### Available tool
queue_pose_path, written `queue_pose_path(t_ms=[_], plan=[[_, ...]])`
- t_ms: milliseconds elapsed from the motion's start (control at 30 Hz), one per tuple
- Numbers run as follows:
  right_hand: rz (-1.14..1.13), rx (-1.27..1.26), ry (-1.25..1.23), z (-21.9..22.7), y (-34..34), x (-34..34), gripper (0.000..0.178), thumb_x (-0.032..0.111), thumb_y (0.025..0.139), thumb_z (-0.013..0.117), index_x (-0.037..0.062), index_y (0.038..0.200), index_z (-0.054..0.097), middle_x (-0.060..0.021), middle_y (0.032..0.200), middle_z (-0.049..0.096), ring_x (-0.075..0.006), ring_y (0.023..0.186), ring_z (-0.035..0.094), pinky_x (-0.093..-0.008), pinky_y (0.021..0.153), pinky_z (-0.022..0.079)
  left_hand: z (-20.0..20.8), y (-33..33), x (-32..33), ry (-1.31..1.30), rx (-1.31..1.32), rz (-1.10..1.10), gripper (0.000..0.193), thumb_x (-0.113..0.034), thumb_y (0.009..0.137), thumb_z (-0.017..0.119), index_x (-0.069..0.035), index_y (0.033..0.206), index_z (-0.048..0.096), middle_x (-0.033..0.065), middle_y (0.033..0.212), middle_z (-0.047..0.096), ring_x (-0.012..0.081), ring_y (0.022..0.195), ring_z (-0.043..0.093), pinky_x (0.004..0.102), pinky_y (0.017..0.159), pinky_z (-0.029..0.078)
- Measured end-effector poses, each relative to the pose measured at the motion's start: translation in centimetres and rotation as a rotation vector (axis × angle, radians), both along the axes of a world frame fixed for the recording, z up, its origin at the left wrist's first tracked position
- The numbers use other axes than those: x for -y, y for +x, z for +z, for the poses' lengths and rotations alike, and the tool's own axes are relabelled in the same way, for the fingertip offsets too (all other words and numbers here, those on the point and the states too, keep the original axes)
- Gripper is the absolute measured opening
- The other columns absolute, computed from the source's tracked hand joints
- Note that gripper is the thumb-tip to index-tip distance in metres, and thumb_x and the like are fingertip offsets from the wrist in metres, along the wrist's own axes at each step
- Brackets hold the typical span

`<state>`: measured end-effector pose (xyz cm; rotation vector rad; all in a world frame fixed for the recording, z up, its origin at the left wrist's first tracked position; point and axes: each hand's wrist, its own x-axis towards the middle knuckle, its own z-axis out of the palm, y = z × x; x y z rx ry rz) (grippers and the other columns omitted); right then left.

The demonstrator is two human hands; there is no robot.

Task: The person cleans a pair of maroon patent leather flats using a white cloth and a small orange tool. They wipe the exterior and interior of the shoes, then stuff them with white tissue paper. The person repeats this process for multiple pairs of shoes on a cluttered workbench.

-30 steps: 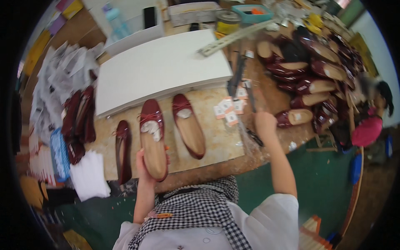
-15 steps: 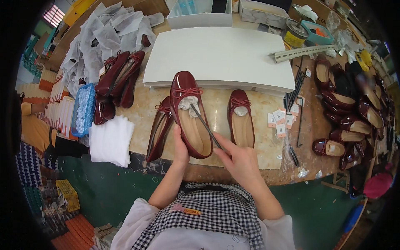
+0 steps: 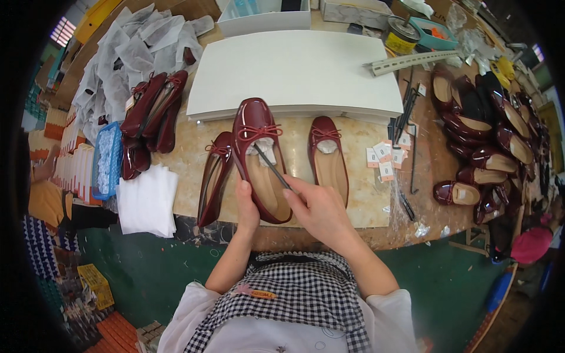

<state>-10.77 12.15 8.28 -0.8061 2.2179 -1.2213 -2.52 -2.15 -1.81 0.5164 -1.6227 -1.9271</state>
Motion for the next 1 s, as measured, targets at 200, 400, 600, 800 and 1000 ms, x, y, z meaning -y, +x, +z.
queue_pose_path(t_ms=[200, 400, 600, 800, 1000], plan=[[-0.01, -0.034, -0.051, -0.5, 0.9, 0.1, 0.022, 0.014, 0.091, 0.058, 0.0033, 0.109, 0.067, -0.0044, 0.048, 0.041, -0.0085, 0.042, 0.035, -0.0272, 0.043, 0.03, -1.6, 0.7, 0.1, 0.093, 0.024, 0.074, 0.073, -0.052, 0.094, 0.04, 0.004, 0.139, 0.032, 0.0171, 0.133, 0.046, 0.0239, 0.12, 0.047, 0.0339, 0.102, 0.036], [-0.168, -0.34, -0.161, -0.9, 0.9, 1.4, 0.018, 0.012, 0.087, 0.063, 0.0025, 0.101, 0.069, -0.008, 0.05, 0.05, -0.0152, 0.041, 0.045, -0.0301, 0.042, 0.035, -1.2, 1.0, -0.6, 0.054, 0.071, -0.011, 0.082, -0.062, 0.09, 0.041, 0.003, 0.139, 0.032, 0.017, 0.133, 0.046, 0.0243, 0.121, 0.046, 0.0344, 0.102, 0.035], [-0.252, -0.653, -0.284, -3.1, 0.4, 4.2, 0.019, 0.014, 0.084, 0.063, 0.0024, 0.099, 0.068, -0.0126, 0.057, 0.059, -0.0277, 0.046, 0.057, -0.0369, 0.045, 0.044, -4.1, 1.9, -2.3, 0.101, 0.192, 0.041, 0.069, -0.054, 0.099, 0.02, -0.003, 0.144, 0.033, 0.0121, 0.141, 0.043, 0.024, 0.129, 0.04, 0.0354, 0.11, 0.028], [0.051, -0.249, 0.044, -4.1, 0.5, 1.9, 0.03, 0.02, 0.088, 0.058, 0.0003, 0.109, 0.06, -0.0195, 0.066, 0.062, -0.0333, 0.059, 0.062, -0.0417, 0.058, 0.049, -2.9, 1.4, -2.0, 0.213, 0.306, -0.009, 0.058, -0.045, 0.096, 0.042, -0.001, 0.134, 0.044, 0.0113, 0.126, 0.053, 0.023, 0.114, 0.051, 0.0346, 0.097, 0.04], [-0.673, -0.547, 0.681, -8.0, -11.9, -14.8, 0.03, 0.03, 0.091, 0.055, 0.0034, 0.105, 0.057, -0.0211, 0.091, 0.066, -0.039, 0.079, 0.065, -0.0487, 0.067, 0.051, 3.5, 1.2, 3.0, -1.031, 0.605, 0.174, 0.066, -0.031, 0.079, 0.069, -0.001, 0.133, 0.045, 0.0208, 0.108, 0.06, 0.033, 0.1, 0.059, 0.0393, 0.085, 0.047]])
